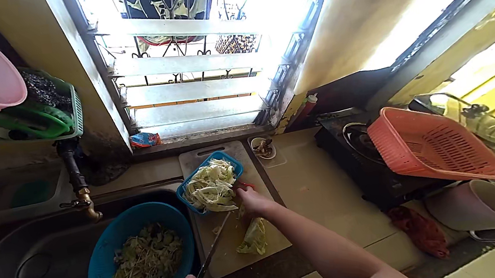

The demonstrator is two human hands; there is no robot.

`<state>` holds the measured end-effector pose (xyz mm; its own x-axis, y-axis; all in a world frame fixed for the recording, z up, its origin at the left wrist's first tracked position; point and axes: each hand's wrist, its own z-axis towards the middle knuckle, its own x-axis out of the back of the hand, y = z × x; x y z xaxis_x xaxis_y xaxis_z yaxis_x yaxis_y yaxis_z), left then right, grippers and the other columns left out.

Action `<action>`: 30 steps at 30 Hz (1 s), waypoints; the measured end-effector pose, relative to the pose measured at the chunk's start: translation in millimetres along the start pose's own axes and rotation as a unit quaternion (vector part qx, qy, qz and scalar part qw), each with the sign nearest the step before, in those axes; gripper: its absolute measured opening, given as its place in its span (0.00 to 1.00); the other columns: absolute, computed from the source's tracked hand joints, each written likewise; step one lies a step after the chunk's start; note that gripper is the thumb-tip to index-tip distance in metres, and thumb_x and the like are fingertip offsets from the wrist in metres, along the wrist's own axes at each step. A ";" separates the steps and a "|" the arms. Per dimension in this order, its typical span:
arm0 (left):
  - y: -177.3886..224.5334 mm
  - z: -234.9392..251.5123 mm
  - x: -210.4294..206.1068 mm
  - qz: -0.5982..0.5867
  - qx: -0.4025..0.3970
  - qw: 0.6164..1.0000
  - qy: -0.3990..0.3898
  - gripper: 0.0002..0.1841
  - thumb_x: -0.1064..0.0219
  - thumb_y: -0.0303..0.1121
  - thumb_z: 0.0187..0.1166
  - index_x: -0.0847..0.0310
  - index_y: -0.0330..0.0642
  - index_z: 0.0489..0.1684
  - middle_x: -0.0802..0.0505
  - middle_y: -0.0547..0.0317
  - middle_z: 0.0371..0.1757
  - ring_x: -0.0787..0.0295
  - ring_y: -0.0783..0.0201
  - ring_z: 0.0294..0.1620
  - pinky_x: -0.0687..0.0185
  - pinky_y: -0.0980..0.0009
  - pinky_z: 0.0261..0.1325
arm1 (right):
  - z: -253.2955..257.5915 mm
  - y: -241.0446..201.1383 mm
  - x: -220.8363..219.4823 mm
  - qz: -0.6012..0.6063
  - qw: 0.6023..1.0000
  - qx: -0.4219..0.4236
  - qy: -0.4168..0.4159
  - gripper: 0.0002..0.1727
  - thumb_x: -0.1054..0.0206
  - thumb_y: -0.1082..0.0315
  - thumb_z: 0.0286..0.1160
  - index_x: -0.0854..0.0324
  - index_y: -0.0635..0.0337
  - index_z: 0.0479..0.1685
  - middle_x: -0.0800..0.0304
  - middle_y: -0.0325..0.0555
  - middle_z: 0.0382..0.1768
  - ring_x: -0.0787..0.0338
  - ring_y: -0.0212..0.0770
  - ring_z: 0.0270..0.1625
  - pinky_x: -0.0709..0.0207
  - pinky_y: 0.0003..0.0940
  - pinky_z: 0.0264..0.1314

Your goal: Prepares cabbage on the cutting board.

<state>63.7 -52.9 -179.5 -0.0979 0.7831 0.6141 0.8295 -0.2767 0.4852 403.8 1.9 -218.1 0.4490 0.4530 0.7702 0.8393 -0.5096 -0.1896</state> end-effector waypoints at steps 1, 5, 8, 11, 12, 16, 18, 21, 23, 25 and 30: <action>3.4 0.0 1.3 0.040 0.011 0.999 0.001 0.19 0.45 0.42 0.91 0.23 0.41 0.70 0.07 0.39 0.51 0.08 0.38 0.55 0.15 0.39 0.56 | 3.1 -1.4 -1.5 -0.007 1.000 0.000 0.006 0.57 0.10 0.67 0.47 0.39 0.56 0.87 0.39 0.73 0.81 0.16 0.70 0.67 0.17 0.63 0.64; 16.7 13.8 9.3 0.158 0.070 0.983 0.062 0.18 0.45 0.42 0.91 0.19 0.50 0.71 0.07 0.43 0.57 0.06 0.42 0.55 0.12 0.43 0.52 | 13.4 -5.4 10.5 -0.001 0.998 0.059 0.019 0.23 0.23 0.69 0.68 0.17 0.65 0.64 0.16 0.69 0.65 0.14 0.65 0.67 0.23 0.64 0.70; 25.1 23.8 23.6 0.207 0.095 0.967 0.112 0.17 0.45 0.40 0.91 0.19 0.53 0.71 0.07 0.44 0.57 0.05 0.42 0.51 0.12 0.45 0.49 | 17.2 -11.2 21.4 0.127 0.992 0.024 -0.002 0.24 0.26 0.69 0.71 0.20 0.67 0.67 0.12 0.64 0.61 0.11 0.60 0.64 0.20 0.61 0.69; 31.8 25.4 44.5 0.220 0.104 0.962 0.125 0.17 0.45 0.39 0.91 0.20 0.53 0.72 0.08 0.43 0.59 0.06 0.41 0.54 0.12 0.44 0.51 | 15.1 -21.9 19.9 0.316 0.947 -0.040 -0.048 0.34 0.26 0.79 0.68 0.31 0.66 0.78 0.17 0.67 0.65 0.10 0.60 0.61 0.16 0.57 0.63; 33.3 26.2 51.0 0.221 0.106 0.961 0.127 0.17 0.45 0.39 0.91 0.20 0.54 0.73 0.08 0.43 0.60 0.06 0.41 0.55 0.12 0.44 0.52 | 11.8 -25.1 17.6 0.364 0.928 -0.050 -0.064 0.35 0.27 0.81 0.67 0.32 0.65 0.78 0.16 0.66 0.63 0.09 0.58 0.57 0.14 0.54 0.60; 33.5 37.9 71.8 0.219 0.118 0.961 0.123 0.19 0.47 0.39 0.91 0.22 0.56 0.76 0.09 0.45 0.62 0.07 0.43 0.58 0.13 0.45 0.55 | 11.2 -28.6 9.6 0.466 0.876 -0.059 -0.105 0.26 0.26 0.76 0.69 0.27 0.66 0.68 0.12 0.56 0.43 0.10 0.43 0.36 0.14 0.37 0.41; 32.4 45.0 78.5 0.210 0.120 0.963 0.122 0.19 0.48 0.39 0.92 0.23 0.56 0.76 0.09 0.46 0.63 0.08 0.44 0.60 0.13 0.46 0.57 | 7.7 -32.9 25.0 0.449 0.883 -0.064 -0.121 0.24 0.26 0.76 0.71 0.26 0.66 0.67 0.13 0.54 0.41 0.12 0.41 0.34 0.15 0.36 0.41; 29.2 57.7 83.2 0.183 0.127 0.968 0.112 0.20 0.48 0.40 0.92 0.24 0.57 0.79 0.10 0.47 0.65 0.09 0.44 0.63 0.14 0.44 0.60 | -1.1 -43.8 57.8 0.360 0.928 -0.047 -0.083 0.24 0.27 0.76 0.73 0.25 0.68 0.68 0.13 0.60 0.51 0.10 0.47 0.46 0.15 0.44 0.52; 28.3 65.7 83.4 0.165 0.133 0.972 0.099 0.20 0.49 0.40 0.93 0.26 0.57 0.79 0.10 0.48 0.66 0.10 0.45 0.66 0.15 0.44 0.63 | 0.9 -52.4 72.8 0.255 0.967 -0.006 -0.009 0.22 0.25 0.73 0.70 0.20 0.69 0.64 0.12 0.64 0.55 0.09 0.56 0.54 0.16 0.55 0.61; 28.7 72.0 82.3 0.151 0.134 0.975 0.088 0.19 0.49 0.40 0.93 0.25 0.56 0.78 0.09 0.48 0.66 0.11 0.45 0.67 0.16 0.43 0.64 | 3.4 -64.1 82.4 0.157 0.984 0.044 0.068 0.20 0.25 0.69 0.71 0.16 0.66 0.63 0.12 0.64 0.60 0.12 0.60 0.64 0.22 0.62 0.69; 33.3 76.9 79.0 0.141 0.140 0.977 0.078 0.19 0.50 0.39 0.93 0.25 0.55 0.77 0.08 0.49 0.64 0.11 0.46 0.68 0.16 0.43 0.64 | 35.2 -71.4 68.6 0.069 0.977 0.103 0.172 0.17 0.33 0.71 0.79 0.16 0.64 0.64 0.17 0.60 0.65 0.16 0.57 0.70 0.23 0.54 0.74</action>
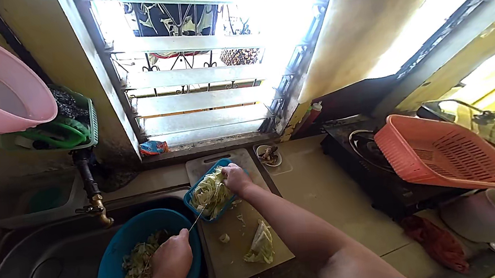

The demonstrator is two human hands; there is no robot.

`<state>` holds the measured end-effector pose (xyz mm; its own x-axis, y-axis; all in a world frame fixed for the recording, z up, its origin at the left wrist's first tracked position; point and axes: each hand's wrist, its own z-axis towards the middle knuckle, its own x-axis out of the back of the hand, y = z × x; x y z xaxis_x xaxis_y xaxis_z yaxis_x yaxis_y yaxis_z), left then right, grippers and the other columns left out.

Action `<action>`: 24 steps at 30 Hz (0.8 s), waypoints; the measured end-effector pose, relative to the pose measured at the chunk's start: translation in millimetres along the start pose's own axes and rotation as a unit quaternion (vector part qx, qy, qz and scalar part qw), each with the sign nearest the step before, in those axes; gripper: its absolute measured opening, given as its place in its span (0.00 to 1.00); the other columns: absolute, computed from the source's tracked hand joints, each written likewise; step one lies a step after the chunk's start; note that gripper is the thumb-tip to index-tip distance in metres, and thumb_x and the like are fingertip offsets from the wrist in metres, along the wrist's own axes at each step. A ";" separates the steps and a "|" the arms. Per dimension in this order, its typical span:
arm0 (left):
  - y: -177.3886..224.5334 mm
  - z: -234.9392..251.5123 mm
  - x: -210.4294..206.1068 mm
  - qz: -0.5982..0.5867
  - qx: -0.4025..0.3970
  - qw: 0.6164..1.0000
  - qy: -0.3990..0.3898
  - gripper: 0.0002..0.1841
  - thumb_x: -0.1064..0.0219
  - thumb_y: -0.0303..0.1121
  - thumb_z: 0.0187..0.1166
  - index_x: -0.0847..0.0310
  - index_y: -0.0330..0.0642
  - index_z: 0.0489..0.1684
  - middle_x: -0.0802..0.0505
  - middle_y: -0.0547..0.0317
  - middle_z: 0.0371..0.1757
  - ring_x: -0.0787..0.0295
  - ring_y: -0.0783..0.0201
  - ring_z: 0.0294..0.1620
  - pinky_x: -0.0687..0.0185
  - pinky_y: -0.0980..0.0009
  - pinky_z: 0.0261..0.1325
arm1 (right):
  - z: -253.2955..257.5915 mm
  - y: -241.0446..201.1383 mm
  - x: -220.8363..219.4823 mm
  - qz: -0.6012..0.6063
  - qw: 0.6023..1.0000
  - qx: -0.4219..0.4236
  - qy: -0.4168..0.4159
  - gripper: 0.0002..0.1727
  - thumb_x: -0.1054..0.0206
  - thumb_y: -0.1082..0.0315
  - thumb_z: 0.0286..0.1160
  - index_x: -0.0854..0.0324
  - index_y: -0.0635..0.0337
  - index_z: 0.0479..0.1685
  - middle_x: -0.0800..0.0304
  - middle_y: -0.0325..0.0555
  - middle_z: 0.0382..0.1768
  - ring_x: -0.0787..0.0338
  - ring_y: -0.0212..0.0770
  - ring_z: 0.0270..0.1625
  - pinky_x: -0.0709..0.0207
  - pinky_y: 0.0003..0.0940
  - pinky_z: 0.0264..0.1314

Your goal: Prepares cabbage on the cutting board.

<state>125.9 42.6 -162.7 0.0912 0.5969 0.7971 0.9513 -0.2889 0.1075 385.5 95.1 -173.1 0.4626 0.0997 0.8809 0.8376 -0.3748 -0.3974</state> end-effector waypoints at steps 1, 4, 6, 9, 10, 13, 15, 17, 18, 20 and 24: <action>-0.3 -2.0 0.1 0.001 0.002 1.000 -0.001 0.19 0.50 0.40 0.93 0.25 0.55 0.77 0.08 0.48 0.64 0.11 0.46 0.68 0.16 0.44 0.64 | 3.1 3.6 -4.3 0.007 1.000 0.000 0.006 0.16 0.33 0.71 0.80 0.15 0.64 0.63 0.17 0.60 0.66 0.16 0.57 0.70 0.23 0.54 0.74; -5.5 -14.6 2.5 0.009 0.011 1.000 -0.003 0.19 0.49 0.42 0.93 0.26 0.53 0.78 0.08 0.47 0.63 0.10 0.45 0.67 0.16 0.44 0.63 | 4.0 4.2 0.6 0.008 1.000 -0.009 -0.005 0.16 0.32 0.67 0.80 0.14 0.63 0.62 0.15 0.57 0.64 0.16 0.55 0.71 0.24 0.55 0.75; -11.1 -25.8 5.4 0.010 0.011 1.000 0.003 0.19 0.48 0.42 0.92 0.25 0.52 0.77 0.08 0.46 0.62 0.10 0.45 0.65 0.15 0.45 0.63 | 1.4 2.6 12.9 -0.008 0.999 -0.033 -0.021 0.21 0.28 0.60 0.77 0.15 0.57 0.67 0.15 0.54 0.68 0.17 0.55 0.73 0.25 0.59 0.75; -15.1 -39.4 11.8 0.001 0.008 1.000 0.019 0.20 0.49 0.42 0.94 0.27 0.50 0.78 0.09 0.44 0.61 0.10 0.44 0.65 0.16 0.45 0.63 | -3.3 -0.6 32.6 0.019 0.998 -0.066 0.015 0.35 0.18 0.57 0.66 0.20 0.51 0.77 0.26 0.62 0.77 0.19 0.62 0.74 0.22 0.61 0.71; -13.8 -42.0 13.2 -0.003 0.006 1.000 0.023 0.20 0.49 0.43 0.94 0.27 0.49 0.78 0.09 0.44 0.62 0.10 0.44 0.65 0.16 0.46 0.63 | -4.8 -2.4 38.2 0.041 0.996 -0.071 0.031 0.37 0.18 0.59 0.66 0.23 0.51 0.79 0.31 0.65 0.78 0.20 0.63 0.73 0.21 0.60 0.70; -3.2 -41.6 12.0 -0.015 -0.009 0.999 0.031 0.19 0.50 0.43 0.94 0.26 0.50 0.77 0.09 0.45 0.62 0.10 0.44 0.64 0.15 0.45 0.62 | -6.5 -3.3 46.5 0.095 0.990 -0.057 0.082 0.23 0.32 0.64 0.82 0.24 0.60 0.74 0.20 0.65 0.67 0.16 0.61 0.67 0.22 0.57 0.69; 5.5 -32.6 4.1 -0.002 -0.015 1.000 0.021 0.19 0.51 0.43 0.94 0.27 0.51 0.77 0.09 0.45 0.62 0.09 0.44 0.63 0.15 0.44 0.61 | -8.8 -4.9 49.8 0.102 0.989 -0.053 0.089 0.16 0.45 0.67 0.89 0.19 0.62 0.67 0.11 0.61 0.61 0.13 0.58 0.67 0.24 0.58 0.72; 11.0 -24.7 -6.4 0.020 -0.018 1.000 -0.007 0.19 0.52 0.41 0.94 0.29 0.51 0.78 0.09 0.45 0.63 0.10 0.43 0.64 0.15 0.43 0.60 | -12.9 -6.2 48.3 0.093 0.991 -0.041 0.088 0.17 0.47 0.68 0.89 0.14 0.61 0.62 0.10 0.57 0.61 0.14 0.56 0.70 0.29 0.59 0.75; 11.6 -24.0 -10.6 0.031 -0.018 0.999 -0.019 0.20 0.53 0.41 0.94 0.29 0.51 0.79 0.10 0.44 0.64 0.10 0.42 0.65 0.15 0.43 0.61 | -16.3 -7.2 45.9 0.094 0.991 -0.026 0.096 0.16 0.45 0.70 0.87 0.13 0.61 0.61 0.11 0.58 0.64 0.17 0.57 0.72 0.31 0.58 0.77; 7.7 -29.0 -14.7 0.039 -0.020 0.999 -0.023 0.20 0.52 0.40 0.94 0.28 0.50 0.79 0.10 0.44 0.65 0.10 0.42 0.65 0.15 0.43 0.60 | -27.7 -9.9 39.5 0.097 0.988 0.002 0.122 0.17 0.39 0.73 0.82 0.15 0.62 0.66 0.21 0.62 0.73 0.21 0.59 0.76 0.28 0.54 0.78; -19.0 -49.3 -9.9 0.011 -0.018 1.000 0.003 0.19 0.49 0.43 0.93 0.24 0.49 0.75 0.09 0.43 0.63 0.09 0.42 0.63 0.15 0.43 0.60 | -75.6 -20.8 18.7 0.047 0.996 0.034 0.061 0.16 0.34 0.70 0.78 0.18 0.68 0.62 0.19 0.67 0.63 0.14 0.60 0.64 0.18 0.55 0.67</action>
<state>92.5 5.3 -143.3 0.1098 0.5852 0.8034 0.9382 -0.3280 0.1106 354.7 35.0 -128.9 0.5052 -0.0484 0.8617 0.8114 -0.3135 -0.4933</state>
